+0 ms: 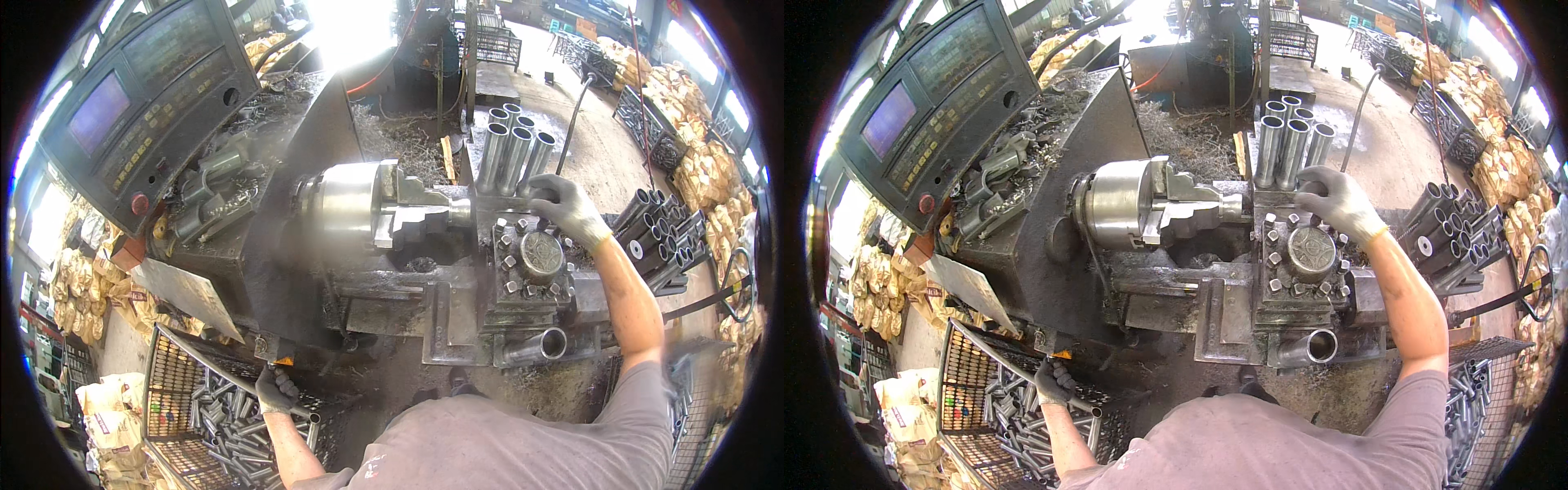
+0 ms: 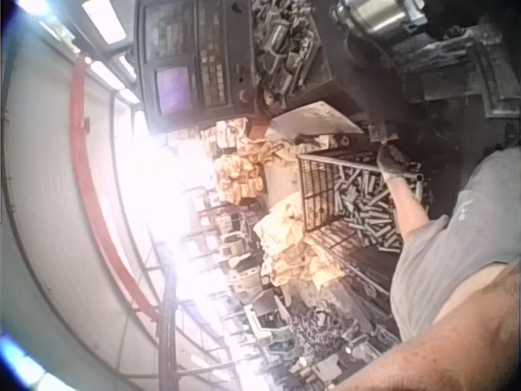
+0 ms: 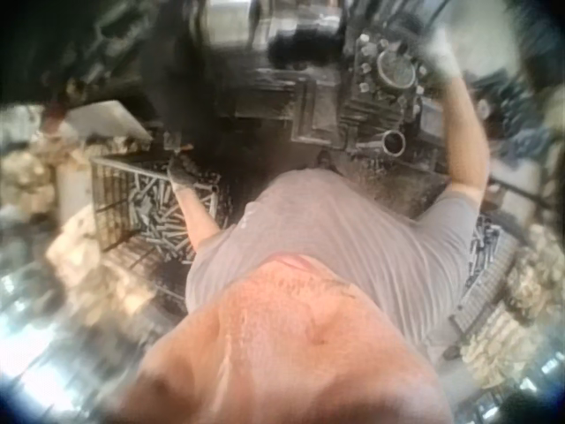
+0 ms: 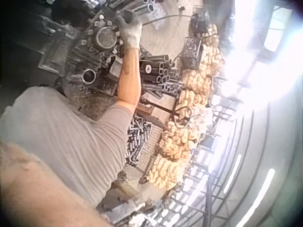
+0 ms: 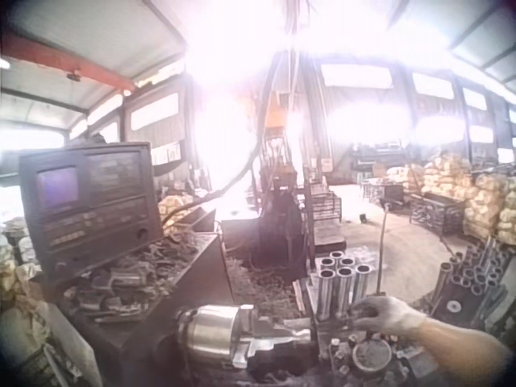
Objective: The person operates a metal turning lathe, repeatedly loading cylindrical metal blanks into the chuck, starting the machine, and removing finished parts. The finished parts are placed into a wire basket nearby.
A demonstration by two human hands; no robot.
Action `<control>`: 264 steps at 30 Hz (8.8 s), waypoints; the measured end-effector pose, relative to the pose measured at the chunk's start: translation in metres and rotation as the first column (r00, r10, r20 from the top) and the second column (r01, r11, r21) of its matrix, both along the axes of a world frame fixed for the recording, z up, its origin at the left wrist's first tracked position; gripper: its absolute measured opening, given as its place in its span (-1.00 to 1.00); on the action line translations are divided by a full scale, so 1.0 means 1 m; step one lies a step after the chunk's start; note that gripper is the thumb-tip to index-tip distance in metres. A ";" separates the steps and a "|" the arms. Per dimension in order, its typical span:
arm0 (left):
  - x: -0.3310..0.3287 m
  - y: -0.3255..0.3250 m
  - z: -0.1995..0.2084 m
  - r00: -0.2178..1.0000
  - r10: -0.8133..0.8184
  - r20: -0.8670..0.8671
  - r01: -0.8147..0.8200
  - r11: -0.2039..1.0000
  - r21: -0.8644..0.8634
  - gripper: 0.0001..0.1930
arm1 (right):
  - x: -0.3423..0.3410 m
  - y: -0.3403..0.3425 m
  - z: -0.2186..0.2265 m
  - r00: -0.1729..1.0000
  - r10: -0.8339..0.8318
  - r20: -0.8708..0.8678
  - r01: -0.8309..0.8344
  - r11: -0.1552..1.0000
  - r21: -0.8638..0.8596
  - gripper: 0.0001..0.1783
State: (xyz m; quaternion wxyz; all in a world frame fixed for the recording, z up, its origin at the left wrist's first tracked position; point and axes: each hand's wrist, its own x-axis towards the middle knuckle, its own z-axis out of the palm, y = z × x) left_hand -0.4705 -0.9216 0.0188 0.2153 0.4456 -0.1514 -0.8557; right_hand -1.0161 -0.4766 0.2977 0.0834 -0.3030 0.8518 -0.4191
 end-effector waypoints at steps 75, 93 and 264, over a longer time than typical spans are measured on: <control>0.300 0.977 -0.179 -0.374 -0.468 0.801 -0.615 -0.521 -0.592 -0.17 | 1.169 0.072 -0.168 -0.937 0.349 0.013 -0.340 -0.919 0.201 -0.44; 0.346 1.067 -0.071 -0.803 -0.545 0.243 0.273 -0.698 -0.662 -0.57 | 1.322 -0.008 -0.080 -0.962 0.253 -0.104 -0.235 -0.958 -0.163 -0.67; 0.412 0.959 0.026 -0.836 -0.541 0.093 0.461 -0.783 -0.419 -0.51 | 1.508 0.291 -0.092 -0.824 -0.544 0.160 0.407 -0.371 0.835 -0.36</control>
